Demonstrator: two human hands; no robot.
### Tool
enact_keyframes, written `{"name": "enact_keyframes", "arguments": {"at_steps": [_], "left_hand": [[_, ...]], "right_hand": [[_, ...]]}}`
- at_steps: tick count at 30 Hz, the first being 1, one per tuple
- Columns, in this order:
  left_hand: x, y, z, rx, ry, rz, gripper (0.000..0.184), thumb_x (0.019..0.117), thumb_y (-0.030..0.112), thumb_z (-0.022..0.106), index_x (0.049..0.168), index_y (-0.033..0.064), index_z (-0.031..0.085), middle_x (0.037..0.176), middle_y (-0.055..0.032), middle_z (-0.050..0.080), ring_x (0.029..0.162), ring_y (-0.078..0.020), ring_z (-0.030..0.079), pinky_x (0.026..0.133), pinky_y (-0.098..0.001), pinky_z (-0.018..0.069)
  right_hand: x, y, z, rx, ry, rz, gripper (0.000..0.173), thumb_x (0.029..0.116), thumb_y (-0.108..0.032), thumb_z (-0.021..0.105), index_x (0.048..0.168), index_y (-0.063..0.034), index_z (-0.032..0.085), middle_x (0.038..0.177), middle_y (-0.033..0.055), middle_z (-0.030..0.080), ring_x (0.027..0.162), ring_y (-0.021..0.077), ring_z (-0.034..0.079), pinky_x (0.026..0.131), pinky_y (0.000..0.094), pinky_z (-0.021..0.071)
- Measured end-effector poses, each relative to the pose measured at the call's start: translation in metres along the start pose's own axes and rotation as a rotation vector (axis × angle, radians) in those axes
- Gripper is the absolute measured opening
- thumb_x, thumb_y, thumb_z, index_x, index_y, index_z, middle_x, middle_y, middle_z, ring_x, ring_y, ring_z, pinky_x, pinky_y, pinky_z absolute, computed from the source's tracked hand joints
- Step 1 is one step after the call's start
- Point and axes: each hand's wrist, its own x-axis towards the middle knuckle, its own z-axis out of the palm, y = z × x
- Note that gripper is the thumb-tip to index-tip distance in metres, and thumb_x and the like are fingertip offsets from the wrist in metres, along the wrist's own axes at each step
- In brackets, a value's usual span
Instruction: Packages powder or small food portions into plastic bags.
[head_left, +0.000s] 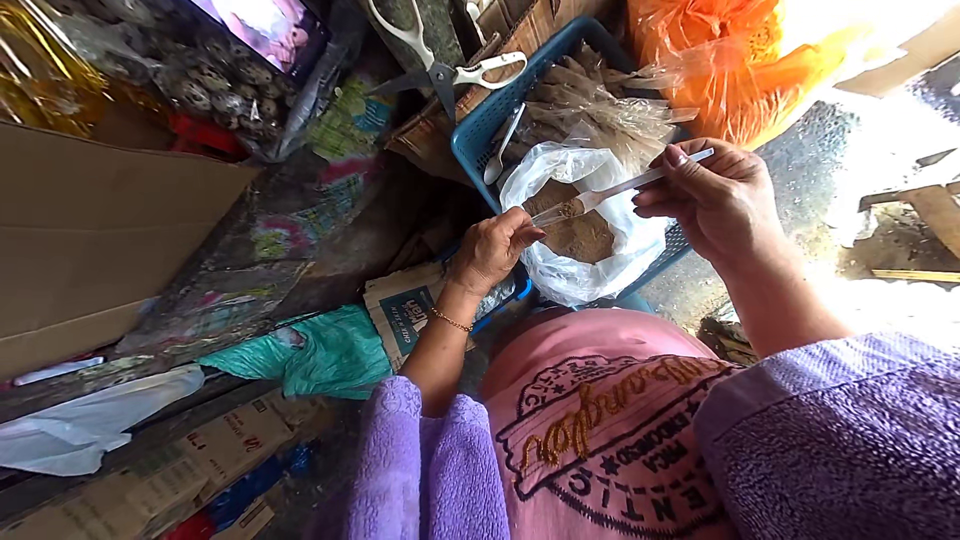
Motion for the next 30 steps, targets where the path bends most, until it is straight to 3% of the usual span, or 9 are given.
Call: {"name": "enact_keyframes", "arguments": {"at_steps": [5,8,10,13,17,21,25,28,30], "left_hand": [[0.001,0.001,0.003,-0.031,0.008,-0.012,0.042,0.1036,0.038,0.055,0.090,0.0001,0.067,0.070,-0.0086,0.061,0.062,-0.0180,0.059,0.060,-0.0356,0.0499],[0.000,0.001,0.006,-0.077,0.007,-0.050,0.042,0.0979,0.040,0.065,0.098,-0.0012,0.068,0.070,-0.0082,0.062,0.061,-0.0169,0.059,0.061,-0.0354,0.0514],[-0.001,0.000,0.010,-0.150,0.016,-0.081,0.042,0.0923,0.039,0.074,0.101,-0.0012,0.068,0.071,-0.0063,0.061,0.060,-0.0136,0.057,0.061,-0.0322,0.0511],[-0.002,0.001,0.015,-0.226,0.027,-0.111,0.037,0.0889,0.035,0.079,0.100,0.0008,0.067,0.074,-0.0041,0.064,0.062,-0.0097,0.057,0.062,-0.0290,0.0505],[-0.007,0.002,0.020,-0.308,0.101,-0.105,0.031,0.0915,0.029,0.077,0.095,0.0005,0.067,0.078,-0.0035,0.066,0.067,-0.0054,0.060,0.066,-0.0240,0.0521],[-0.014,-0.006,0.027,-0.453,0.188,-0.049,0.025,0.0928,0.020,0.076,0.094,-0.0022,0.064,0.079,-0.0038,0.064,0.070,-0.0035,0.059,0.068,-0.0207,0.0522],[-0.019,-0.003,0.023,-0.654,0.303,0.013,0.012,0.0960,0.014,0.070,0.093,0.0048,0.062,0.082,0.0042,0.062,0.076,0.0004,0.059,0.072,-0.0197,0.0534],[-0.020,0.001,0.017,-0.736,0.397,0.061,0.007,0.1004,0.028,0.066,0.098,0.0224,0.063,0.086,0.0137,0.062,0.072,0.0038,0.059,0.064,-0.0165,0.0530],[-0.019,-0.001,0.016,-0.720,0.414,0.059,0.008,0.1012,0.028,0.065,0.098,0.0222,0.061,0.084,0.0138,0.062,0.068,0.0041,0.058,0.061,-0.0158,0.0523]], "right_hand": [[0.001,0.003,0.009,-0.049,-0.048,-0.031,0.011,0.1057,-0.007,0.051,0.101,-0.0095,0.061,0.083,0.0004,0.075,0.069,0.0149,0.075,0.069,0.0330,0.0667],[0.001,0.005,0.020,-0.153,-0.118,-0.100,0.007,0.1048,-0.009,0.054,0.105,-0.0091,0.061,0.086,-0.0015,0.075,0.072,0.0132,0.076,0.070,0.0327,0.0669],[-0.001,0.005,0.028,-0.290,-0.201,-0.199,0.008,0.1050,-0.011,0.056,0.107,-0.0055,0.061,0.087,-0.0014,0.074,0.074,0.0102,0.074,0.071,0.0302,0.0658],[-0.006,0.000,0.036,-0.590,-0.404,-0.456,0.019,0.1039,-0.012,0.058,0.110,0.0036,0.067,0.095,0.0062,0.073,0.083,0.0069,0.072,0.079,0.0255,0.0625],[-0.010,-0.021,0.034,-0.777,-0.558,-0.696,0.018,0.1016,-0.011,0.059,0.106,0.0012,0.072,0.099,0.0110,0.074,0.092,0.0106,0.071,0.085,0.0259,0.0583],[-0.012,-0.034,0.016,-0.539,-0.463,-0.611,0.018,0.1039,-0.010,0.057,0.112,0.0038,0.067,0.106,0.0069,0.073,0.093,0.0096,0.072,0.085,0.0291,0.0629],[-0.003,-0.021,0.001,-0.377,-0.211,-0.398,0.009,0.1063,-0.012,0.054,0.113,-0.0085,0.059,0.096,-0.0054,0.074,0.081,0.0086,0.075,0.076,0.0297,0.0659],[0.004,0.005,0.000,-0.546,-0.114,-0.190,0.019,0.1058,-0.017,0.056,0.112,-0.0005,0.061,0.089,0.0010,0.073,0.076,0.0069,0.073,0.074,0.0280,0.0643],[0.011,0.031,0.000,-0.652,-0.093,-0.145,0.025,0.1058,-0.022,0.057,0.112,0.0022,0.063,0.088,0.0063,0.073,0.074,0.0089,0.073,0.074,0.0298,0.0637]]}}
